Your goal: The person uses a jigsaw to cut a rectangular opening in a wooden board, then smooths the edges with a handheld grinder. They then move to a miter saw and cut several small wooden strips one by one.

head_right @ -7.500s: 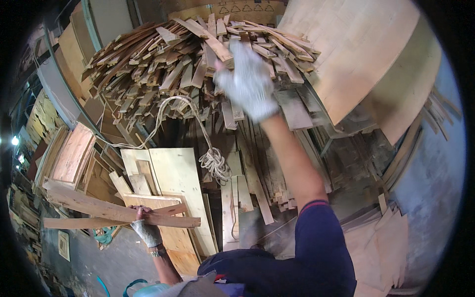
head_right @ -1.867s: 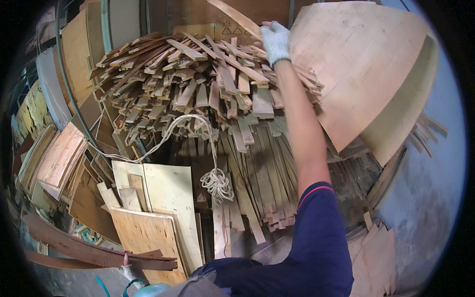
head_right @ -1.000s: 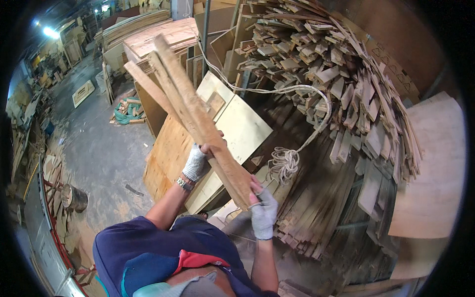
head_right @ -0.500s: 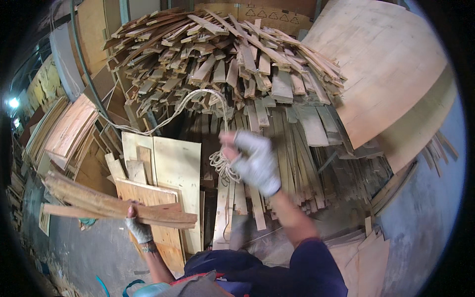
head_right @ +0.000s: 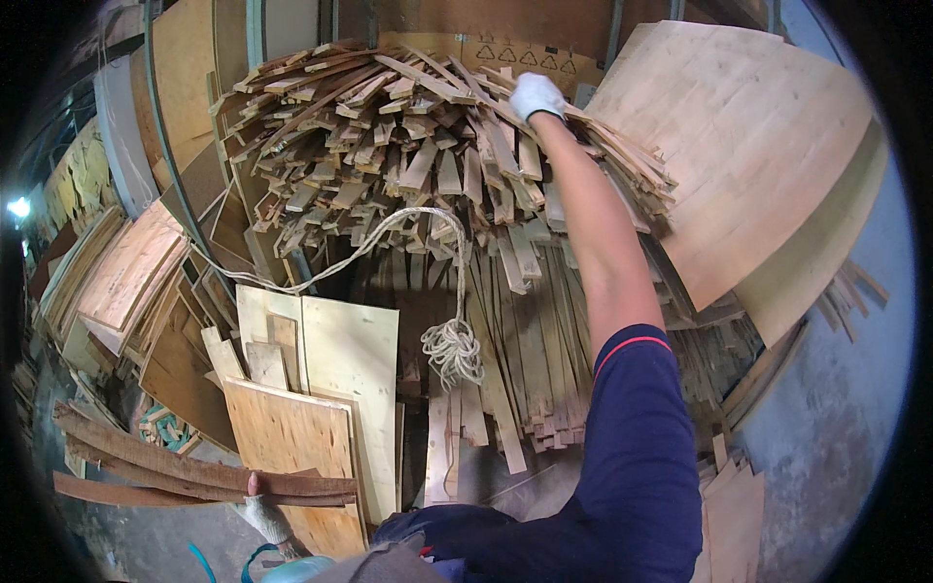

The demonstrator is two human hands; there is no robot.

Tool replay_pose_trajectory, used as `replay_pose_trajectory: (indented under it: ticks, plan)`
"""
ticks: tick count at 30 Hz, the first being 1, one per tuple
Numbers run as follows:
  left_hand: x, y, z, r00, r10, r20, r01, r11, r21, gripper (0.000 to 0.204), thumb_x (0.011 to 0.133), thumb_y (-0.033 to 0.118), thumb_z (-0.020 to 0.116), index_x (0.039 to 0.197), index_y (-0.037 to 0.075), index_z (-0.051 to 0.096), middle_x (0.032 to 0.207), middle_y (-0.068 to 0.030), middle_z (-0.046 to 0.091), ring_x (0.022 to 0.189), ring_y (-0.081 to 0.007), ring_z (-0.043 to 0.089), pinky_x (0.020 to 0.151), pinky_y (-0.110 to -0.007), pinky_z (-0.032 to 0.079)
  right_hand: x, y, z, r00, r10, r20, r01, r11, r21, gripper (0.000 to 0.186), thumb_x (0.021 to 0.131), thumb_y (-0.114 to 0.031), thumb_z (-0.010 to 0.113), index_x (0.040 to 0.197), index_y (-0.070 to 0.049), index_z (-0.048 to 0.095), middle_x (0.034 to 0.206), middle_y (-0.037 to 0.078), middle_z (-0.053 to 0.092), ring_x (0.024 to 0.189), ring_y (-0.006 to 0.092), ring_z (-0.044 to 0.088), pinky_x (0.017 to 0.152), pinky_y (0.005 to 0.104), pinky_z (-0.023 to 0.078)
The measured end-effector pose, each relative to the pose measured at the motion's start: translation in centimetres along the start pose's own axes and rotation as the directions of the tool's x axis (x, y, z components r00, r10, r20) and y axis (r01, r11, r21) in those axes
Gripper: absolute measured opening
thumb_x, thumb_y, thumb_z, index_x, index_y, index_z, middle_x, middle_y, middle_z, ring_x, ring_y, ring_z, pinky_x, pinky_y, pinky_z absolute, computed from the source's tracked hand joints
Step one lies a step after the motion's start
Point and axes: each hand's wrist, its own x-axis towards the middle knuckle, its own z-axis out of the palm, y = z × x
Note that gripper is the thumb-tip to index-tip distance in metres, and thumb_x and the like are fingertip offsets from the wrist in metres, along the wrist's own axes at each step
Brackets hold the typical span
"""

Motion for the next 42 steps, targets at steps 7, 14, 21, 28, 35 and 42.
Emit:
replay_pose_trajectory:
  ticks: [7,14,21,28,35,42]
  plan:
    - [-0.9,2.0,0.0,0.999,0.006,0.041,-0.006,1.000,0.000,0.095,0.080,0.005,0.080,0.160,0.005,0.030,0.122,-0.0076,0.057,0.108,-0.0203,0.059,0.100,-0.036,0.047,-4.5,3.8,-3.1,0.909,0.208,0.361,-0.334,-0.152,0.930,0.040,0.109,-0.024,0.042,0.137,0.004,0.049,0.118,0.025,0.069,0.089,0.0321,0.071,0.064,0.0336,0.059]
    - [-0.7,2.6,7.9,0.941,0.151,0.302,-0.114,0.984,-0.139,0.111,0.070,0.018,0.088,0.159,0.002,0.024,0.101,-0.0056,0.057,0.088,-0.0200,0.061,0.086,-0.036,0.052,-17.7,2.2,-8.0,0.995,0.017,0.103,-0.094,-0.271,0.958,0.045,0.111,-0.029,0.043,0.141,0.003,0.051,0.121,0.019,0.069,0.090,0.0209,0.068,0.069,0.0275,0.054]
    - [-1.3,2.0,14.6,0.792,0.120,0.599,0.184,0.888,-0.421,0.105,0.066,0.021,0.090,0.154,0.013,0.033,0.135,-0.0107,0.055,0.115,-0.0262,0.061,0.091,-0.038,0.053,-38.8,-5.4,-8.8,0.997,-0.051,0.062,-0.064,-0.056,0.996,0.045,0.105,-0.035,0.057,0.132,0.001,0.060,0.108,0.013,0.073,0.082,0.0173,0.072,0.063,0.0269,0.055]
    - [-3.2,4.9,19.4,0.719,0.130,0.683,0.223,0.887,-0.404,0.116,0.068,0.021,0.087,0.163,0.014,0.020,0.166,-0.0175,0.030,0.142,-0.0340,0.046,0.099,-0.038,0.056,-51.8,-9.9,-6.3,0.890,-0.448,0.087,0.099,0.375,0.922,0.035,0.097,-0.017,0.064,0.131,-0.005,0.066,0.114,0.013,0.074,0.100,0.0292,0.073,0.087,0.0375,0.060]
    - [-4.8,3.1,18.8,0.692,0.100,0.715,0.296,0.864,-0.408,0.116,0.072,0.022,0.083,0.165,0.017,0.014,0.154,-0.0121,0.044,0.134,-0.0318,0.052,0.113,-0.047,0.045,-55.7,-11.7,-4.4,0.745,-0.648,-0.158,0.438,0.297,0.848,0.057,0.096,-0.017,0.061,0.152,-0.010,0.050,0.150,0.012,0.054,0.131,0.0277,0.057,0.110,0.0425,0.047]
    - [-6.3,3.7,18.5,0.758,0.079,0.648,0.250,0.882,-0.400,0.113,0.072,0.015,0.081,0.164,0.013,0.014,0.126,-0.0067,0.055,0.105,-0.0245,0.058,0.096,-0.042,0.052,-58.1,-11.9,-2.2,0.747,-0.663,0.044,0.074,0.148,0.986,0.054,0.098,-0.015,0.063,0.150,-0.011,0.052,0.146,0.013,0.057,0.130,0.0297,0.057,0.109,0.0396,0.048]
